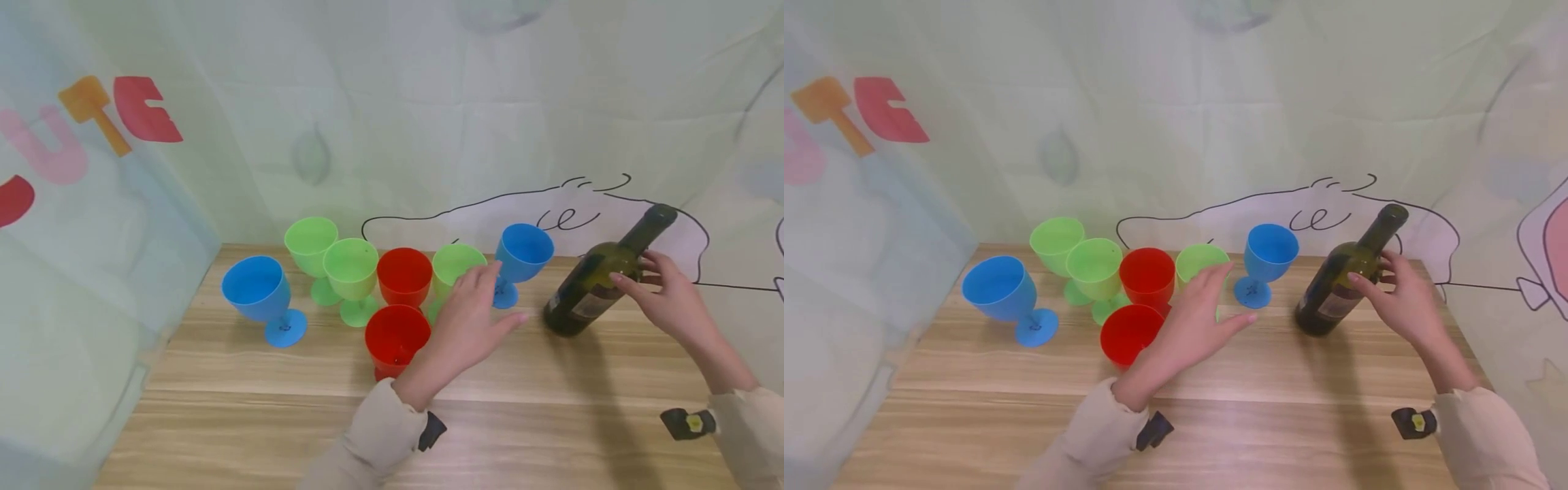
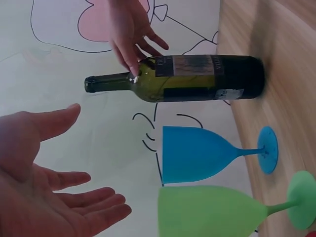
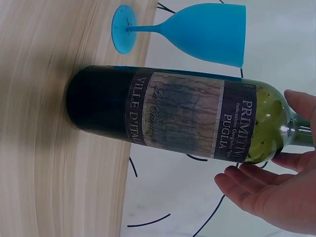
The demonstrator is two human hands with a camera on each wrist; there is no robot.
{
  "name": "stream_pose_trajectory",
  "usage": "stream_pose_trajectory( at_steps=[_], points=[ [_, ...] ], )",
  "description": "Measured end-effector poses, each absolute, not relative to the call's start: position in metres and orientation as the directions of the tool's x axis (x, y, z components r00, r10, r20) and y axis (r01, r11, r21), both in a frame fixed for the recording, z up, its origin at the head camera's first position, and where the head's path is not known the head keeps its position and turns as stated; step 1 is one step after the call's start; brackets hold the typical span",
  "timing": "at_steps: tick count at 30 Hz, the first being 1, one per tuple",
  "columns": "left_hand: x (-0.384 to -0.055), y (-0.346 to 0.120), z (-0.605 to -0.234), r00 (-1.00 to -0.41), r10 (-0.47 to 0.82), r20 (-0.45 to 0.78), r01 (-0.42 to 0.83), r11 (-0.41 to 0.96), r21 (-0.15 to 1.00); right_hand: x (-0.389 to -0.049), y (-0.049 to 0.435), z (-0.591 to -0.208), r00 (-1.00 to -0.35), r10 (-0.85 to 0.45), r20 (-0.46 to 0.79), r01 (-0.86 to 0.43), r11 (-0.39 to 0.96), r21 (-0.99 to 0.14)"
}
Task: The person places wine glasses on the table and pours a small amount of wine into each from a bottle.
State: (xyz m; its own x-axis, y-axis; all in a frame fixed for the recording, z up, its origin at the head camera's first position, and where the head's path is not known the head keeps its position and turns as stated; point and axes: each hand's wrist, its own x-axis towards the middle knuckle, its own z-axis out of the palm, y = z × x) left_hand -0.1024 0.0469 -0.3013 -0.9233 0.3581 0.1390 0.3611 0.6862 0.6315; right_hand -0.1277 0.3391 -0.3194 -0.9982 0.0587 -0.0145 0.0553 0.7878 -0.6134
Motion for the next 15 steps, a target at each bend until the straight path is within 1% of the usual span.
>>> stream_pose_trajectory(
  at_steps=[8,15],
  points=[
    [-0.116,0.067,-0.316,-0.93,0.353,0.104,0.331,0.678,0.656,-0.13,0.338,-0.321,-0.998,0.069,-0.001,0.055,0.787,-0.615],
    [-0.13,0.086,-0.33,-0.92,0.384,0.078,0.336,0.674,0.658,-0.129,0.339,-0.322,-0.997,0.072,0.003,0.055,0.786,-0.616]
  ],
)
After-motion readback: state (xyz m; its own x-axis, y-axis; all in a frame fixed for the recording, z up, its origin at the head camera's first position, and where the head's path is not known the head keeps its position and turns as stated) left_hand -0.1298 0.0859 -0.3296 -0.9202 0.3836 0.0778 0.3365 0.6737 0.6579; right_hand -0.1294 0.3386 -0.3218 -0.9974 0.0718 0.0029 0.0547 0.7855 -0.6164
